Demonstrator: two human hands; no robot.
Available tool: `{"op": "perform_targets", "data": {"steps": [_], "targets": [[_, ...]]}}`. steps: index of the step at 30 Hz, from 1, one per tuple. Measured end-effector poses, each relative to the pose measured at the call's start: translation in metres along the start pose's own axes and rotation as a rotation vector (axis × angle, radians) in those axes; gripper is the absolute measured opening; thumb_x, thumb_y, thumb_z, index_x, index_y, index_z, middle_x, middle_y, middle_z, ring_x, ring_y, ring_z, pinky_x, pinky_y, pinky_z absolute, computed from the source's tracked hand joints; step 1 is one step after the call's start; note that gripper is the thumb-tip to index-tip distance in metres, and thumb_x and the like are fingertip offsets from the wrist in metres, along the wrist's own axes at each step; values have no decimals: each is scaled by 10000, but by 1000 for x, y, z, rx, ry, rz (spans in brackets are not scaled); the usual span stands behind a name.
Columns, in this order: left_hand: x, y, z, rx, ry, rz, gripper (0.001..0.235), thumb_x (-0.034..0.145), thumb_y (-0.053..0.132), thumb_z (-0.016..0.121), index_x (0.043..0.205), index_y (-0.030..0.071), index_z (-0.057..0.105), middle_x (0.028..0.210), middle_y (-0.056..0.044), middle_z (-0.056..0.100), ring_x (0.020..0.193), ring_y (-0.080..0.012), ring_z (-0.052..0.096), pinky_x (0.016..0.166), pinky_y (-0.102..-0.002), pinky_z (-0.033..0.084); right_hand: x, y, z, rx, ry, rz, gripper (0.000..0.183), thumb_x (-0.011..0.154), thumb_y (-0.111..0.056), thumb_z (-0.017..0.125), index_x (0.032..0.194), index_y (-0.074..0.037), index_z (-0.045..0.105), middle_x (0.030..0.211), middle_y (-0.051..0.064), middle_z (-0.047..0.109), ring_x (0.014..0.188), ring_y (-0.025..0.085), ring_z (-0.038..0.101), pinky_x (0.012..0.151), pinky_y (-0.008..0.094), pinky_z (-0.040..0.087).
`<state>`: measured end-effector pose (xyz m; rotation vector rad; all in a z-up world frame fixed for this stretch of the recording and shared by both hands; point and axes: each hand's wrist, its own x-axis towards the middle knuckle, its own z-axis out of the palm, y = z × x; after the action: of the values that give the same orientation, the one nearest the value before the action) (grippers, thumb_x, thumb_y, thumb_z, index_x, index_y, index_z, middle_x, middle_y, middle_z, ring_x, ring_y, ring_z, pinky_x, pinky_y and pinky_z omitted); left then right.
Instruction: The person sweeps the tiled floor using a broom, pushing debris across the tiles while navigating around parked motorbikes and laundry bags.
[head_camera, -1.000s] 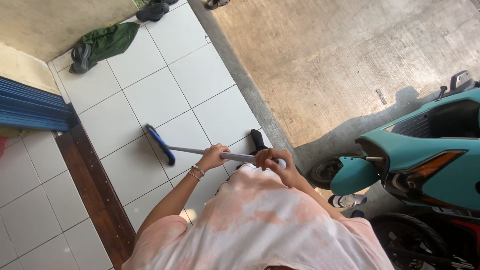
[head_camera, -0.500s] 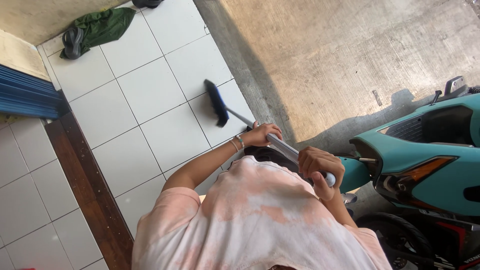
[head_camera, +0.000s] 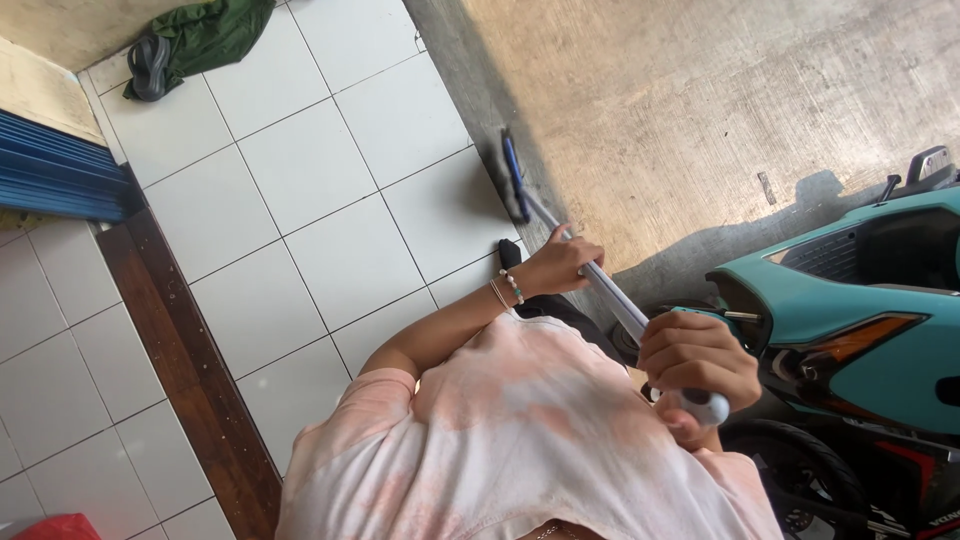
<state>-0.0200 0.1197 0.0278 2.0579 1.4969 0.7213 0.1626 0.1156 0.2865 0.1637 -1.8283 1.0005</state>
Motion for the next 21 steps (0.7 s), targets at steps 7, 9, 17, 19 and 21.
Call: {"op": "perform_targets", "data": {"steps": [7, 9, 17, 19, 21], "targets": [[-29, -30, 11, -260, 210, -14, 210, 777, 163, 780, 898, 99, 621, 812, -44, 668, 860, -280, 652, 922, -453, 466, -6, 51, -5, 336, 36, 49, 412, 916, -377, 640, 655, -70, 560, 513, 40, 547, 418, 192, 560, 525, 358, 520], [-28, -40, 18, -379, 194, -25, 209, 775, 117, 771, 901, 78, 609, 844, -63, 659, 864, -279, 655, 873, -408, 506, -8, 54, -4, 351, 36, 61, 401, 919, -368, 643, 657, -75, 563, 516, 39, 543, 422, 190, 547, 532, 355, 512], [9, -62, 17, -384, -129, 86, 159, 805, 68, 755, 921, 70, 646, 903, -105, 690, 909, -309, 672, 818, -380, 541, -17, 40, -21, 257, 122, 270, 418, 934, -372, 631, 621, -122, 509, 512, 15, 500, 439, 181, 512, 534, 335, 461], [15, -62, 19, -338, -181, 142, 140, 812, 65, 755, 921, 77, 667, 909, -117, 701, 929, -325, 676, 828, -390, 542, -18, 34, -20, 238, 177, 283, 430, 933, -378, 630, 621, -112, 503, 518, 23, 496, 449, 188, 504, 535, 330, 447], [15, -65, 17, -347, -216, 179, 139, 792, 59, 737, 912, 76, 669, 908, -117, 712, 922, -329, 683, 812, -395, 543, -20, 29, -14, 223, 206, 289, 437, 935, -384, 630, 624, -106, 499, 526, 26, 495, 460, 193, 500, 549, 336, 447]]}}
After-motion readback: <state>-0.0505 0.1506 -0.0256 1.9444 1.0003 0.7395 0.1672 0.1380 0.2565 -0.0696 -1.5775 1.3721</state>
